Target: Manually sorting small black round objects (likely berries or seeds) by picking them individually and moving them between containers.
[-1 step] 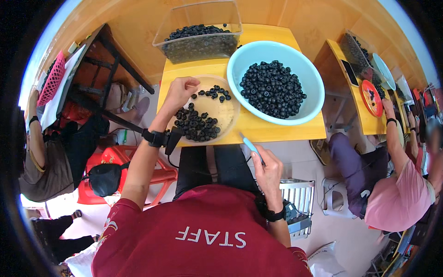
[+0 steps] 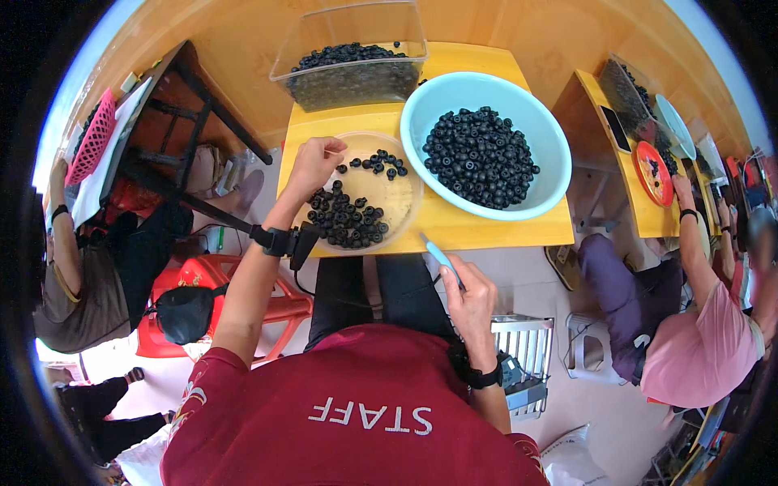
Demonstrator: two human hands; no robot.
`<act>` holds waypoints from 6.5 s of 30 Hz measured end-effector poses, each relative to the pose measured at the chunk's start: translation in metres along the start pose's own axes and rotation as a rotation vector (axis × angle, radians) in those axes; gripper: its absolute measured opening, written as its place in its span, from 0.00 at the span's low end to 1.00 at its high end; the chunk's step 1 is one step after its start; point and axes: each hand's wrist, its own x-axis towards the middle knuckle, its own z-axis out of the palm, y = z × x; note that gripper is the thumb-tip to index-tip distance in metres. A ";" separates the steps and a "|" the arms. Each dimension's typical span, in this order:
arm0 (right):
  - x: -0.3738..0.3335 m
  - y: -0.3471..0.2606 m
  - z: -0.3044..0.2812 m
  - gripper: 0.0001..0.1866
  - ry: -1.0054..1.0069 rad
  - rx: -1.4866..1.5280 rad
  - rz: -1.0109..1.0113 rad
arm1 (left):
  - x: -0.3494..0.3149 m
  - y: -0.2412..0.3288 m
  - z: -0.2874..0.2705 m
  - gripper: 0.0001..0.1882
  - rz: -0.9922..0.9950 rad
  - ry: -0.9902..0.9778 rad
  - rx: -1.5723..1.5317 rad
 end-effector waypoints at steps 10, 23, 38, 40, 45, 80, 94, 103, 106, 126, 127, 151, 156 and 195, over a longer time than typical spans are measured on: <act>0.001 -0.006 0.008 0.10 -0.049 -0.007 0.010 | 0.003 -0.044 0.011 0.11 0.051 -0.027 0.463; 0.020 -0.028 0.009 0.11 -0.090 0.035 -0.007 | -0.079 0.028 0.004 0.09 -0.249 -0.421 -1.131; 0.032 -0.062 0.023 0.08 -0.165 -0.071 -0.246 | -0.125 0.030 0.026 0.08 -0.270 -0.454 -1.610; 0.032 -0.063 0.023 0.08 -0.174 -0.081 -0.245 | -0.126 0.028 0.027 0.09 -0.257 -0.459 -1.615; 0.032 -0.066 0.023 0.09 -0.191 -0.115 -0.232 | -0.128 0.025 0.027 0.09 -0.247 -0.464 -1.620; 0.033 -0.032 0.021 0.09 -0.147 -0.179 -0.112 | -0.133 0.039 0.010 0.11 -0.308 -0.421 -1.641; 0.020 -0.022 0.015 0.08 -0.110 -0.138 -0.085 | -0.110 0.033 0.021 0.06 -0.482 -0.201 -1.416; 0.011 0.007 -0.010 0.10 0.057 0.015 -0.023 | -0.020 0.115 0.039 0.21 -0.231 -0.293 -1.130; 0.009 0.019 -0.018 0.10 0.080 -0.005 0.013 | -0.014 0.118 0.034 0.21 -0.191 -0.236 -0.979; 0.027 0.023 -0.009 0.10 -0.052 0.084 0.024 | -0.006 0.008 0.062 0.11 0.101 -0.092 0.337; 0.026 0.022 -0.008 0.10 -0.045 0.084 0.027 | -0.008 0.010 0.061 0.10 0.118 -0.107 0.339; 0.043 -0.047 0.033 0.08 -0.144 0.025 -0.126 | -0.116 0.034 0.015 0.10 -0.290 -0.267 -1.442; 0.045 -0.059 0.038 0.08 -0.169 0.003 -0.198 | -0.121 0.033 0.010 0.10 -0.287 -0.277 -1.536; 0.050 -0.024 0.020 0.08 -0.154 -0.168 -0.125 | -0.122 0.048 -0.003 0.05 -0.293 -0.360 -1.600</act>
